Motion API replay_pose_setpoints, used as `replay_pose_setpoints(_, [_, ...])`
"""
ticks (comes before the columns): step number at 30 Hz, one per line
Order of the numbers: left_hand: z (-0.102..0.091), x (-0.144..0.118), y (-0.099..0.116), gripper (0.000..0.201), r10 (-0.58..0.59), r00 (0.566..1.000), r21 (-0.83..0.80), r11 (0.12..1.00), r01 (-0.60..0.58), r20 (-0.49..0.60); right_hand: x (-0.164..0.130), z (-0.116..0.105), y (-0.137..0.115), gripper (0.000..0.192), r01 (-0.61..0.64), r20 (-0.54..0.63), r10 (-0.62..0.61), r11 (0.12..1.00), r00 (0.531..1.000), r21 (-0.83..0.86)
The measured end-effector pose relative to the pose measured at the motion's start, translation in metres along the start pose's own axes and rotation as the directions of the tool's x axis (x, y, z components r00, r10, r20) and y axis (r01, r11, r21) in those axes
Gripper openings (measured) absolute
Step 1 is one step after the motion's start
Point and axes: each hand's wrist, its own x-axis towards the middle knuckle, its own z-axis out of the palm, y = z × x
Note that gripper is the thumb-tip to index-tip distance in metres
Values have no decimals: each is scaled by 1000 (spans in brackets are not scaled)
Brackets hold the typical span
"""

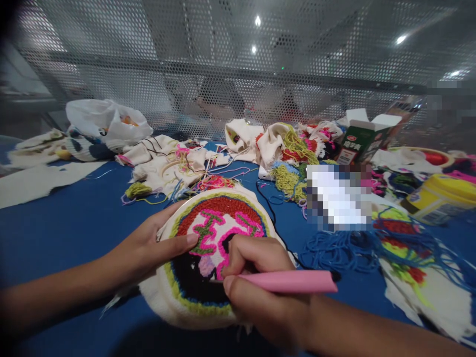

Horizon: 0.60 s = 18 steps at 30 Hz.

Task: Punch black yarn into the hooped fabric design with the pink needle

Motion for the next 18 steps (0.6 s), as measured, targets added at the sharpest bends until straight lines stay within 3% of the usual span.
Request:
replay_pose_setpoints(3, [-1, 0, 0, 45, 13, 1000, 6, 1000, -13, 5, 0, 1, -2, 17, -35, -6, 35, 999, 999, -24])
replay_pose_setpoints(6, [-2, 1, -1, 43, 30, 1000, 24, 999, -30, 1, -1, 1, -3, 16, 9, -2, -9, 998, 1000, -67])
replay_pose_setpoints(12, [-1, 2, 1, 46, 44, 998, 87, 995, -39, -50, 2, 0, -1, 14, 146, 158, -116, 971, 981, -189])
replay_pose_setpoints(18, [-1, 1, 1, 47, 61, 996, 160, 986, -52, -57, 2, 1, -5, 12, 219, 221, -154, 925, 963, -311])
